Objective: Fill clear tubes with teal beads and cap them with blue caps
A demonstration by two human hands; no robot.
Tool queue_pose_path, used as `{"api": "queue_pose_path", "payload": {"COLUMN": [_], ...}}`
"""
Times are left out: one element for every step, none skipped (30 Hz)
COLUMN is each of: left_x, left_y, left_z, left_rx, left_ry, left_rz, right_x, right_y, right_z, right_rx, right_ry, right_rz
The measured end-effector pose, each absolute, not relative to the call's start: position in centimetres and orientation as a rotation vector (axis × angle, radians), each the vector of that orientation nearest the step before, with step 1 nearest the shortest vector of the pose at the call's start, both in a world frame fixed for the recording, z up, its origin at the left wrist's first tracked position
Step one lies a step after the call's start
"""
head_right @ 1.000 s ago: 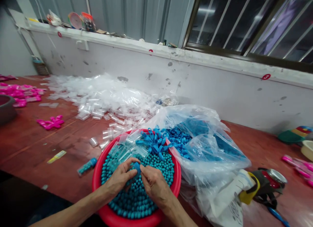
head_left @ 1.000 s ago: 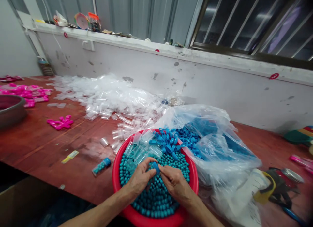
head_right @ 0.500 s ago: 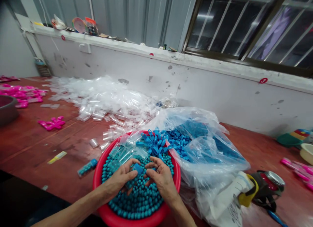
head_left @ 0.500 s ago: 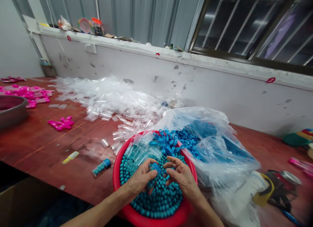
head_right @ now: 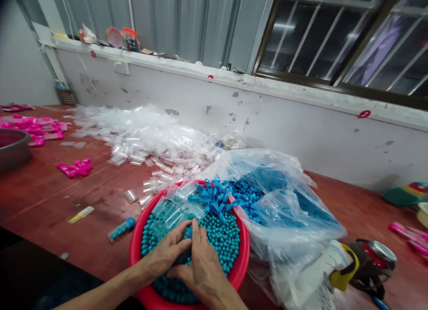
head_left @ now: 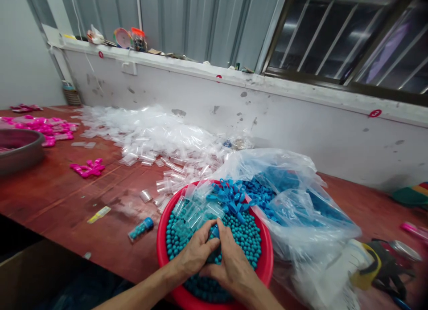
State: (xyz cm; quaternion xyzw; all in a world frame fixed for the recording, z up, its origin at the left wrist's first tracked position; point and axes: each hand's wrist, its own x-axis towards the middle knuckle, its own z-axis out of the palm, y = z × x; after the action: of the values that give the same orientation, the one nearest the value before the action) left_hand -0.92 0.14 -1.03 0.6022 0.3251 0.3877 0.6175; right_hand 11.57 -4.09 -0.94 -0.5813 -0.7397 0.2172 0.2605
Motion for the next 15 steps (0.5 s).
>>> {"api": "queue_pose_path", "payload": {"left_x": [-1.0,-1.0,-1.0,-1.0,-1.0,-1.0,-0.8,-0.7,-0.5,-0.4,-0.4,-0.5,-0.8,-1.5,-2.4], "left_y": [0.2,0.2,0.2,0.2,0.2,0.1,0.1,0.0,-0.2,-0.3,-0.4,-0.6,-0.7,-0.7,-0.7], "left_z": [-1.1,-1.1,-1.1,-1.1,-1.1,-1.1,-1.1,-1.0,-0.9,-0.8,-0.6,-0.3,0.0,0.4,0.9], "left_rx": [1.393,1.396,1.398,1.399,1.397,1.396,1.401,1.416,1.442,1.476,1.516,1.557,1.592,1.614,1.621], "left_ry": [0.761,0.772,0.784,0.792,0.801,0.809,0.819,0.834,0.854,0.879,0.901,0.916,0.928,0.942,0.971], "left_rz": [0.887,0.88,0.874,0.875,0.883,0.888,0.893,0.901,0.916,0.939,0.962,0.981,0.995,1.0,1.003], "right_x": [11.1,10.6,10.3,10.0,9.8,9.6,9.6,9.6,9.8,10.0,10.2,10.5,10.9,11.2,11.6], "right_y": [-4.1,-4.2,-4.2,-4.2,-4.2,-4.2,-4.2,-4.2,-4.2,-4.1,-4.0,-3.9,-3.8,-3.7,-3.5], "right_z": [-1.2,-1.5,-1.6,-1.8,-1.9,-1.9,-2.0,-2.1,-2.2,-2.2,-2.3,-2.5,-2.6,-2.8,-3.0], "right_rx": [-1.597,-1.602,-1.601,-1.596,-1.593,-1.596,-1.602,-1.603,-1.595,-1.571,-1.533,-1.478,-1.418,-1.372,-1.349], "right_ry": [-1.979,-1.958,-1.944,-1.942,-1.952,-1.966,-1.979,-1.99,-1.997,-2.011,-2.028,-2.053,-2.072,-2.069,-2.038], "right_rz": [0.518,0.442,0.371,0.314,0.281,0.267,0.266,0.27,0.277,0.294,0.313,0.337,0.363,0.386,0.411]}}
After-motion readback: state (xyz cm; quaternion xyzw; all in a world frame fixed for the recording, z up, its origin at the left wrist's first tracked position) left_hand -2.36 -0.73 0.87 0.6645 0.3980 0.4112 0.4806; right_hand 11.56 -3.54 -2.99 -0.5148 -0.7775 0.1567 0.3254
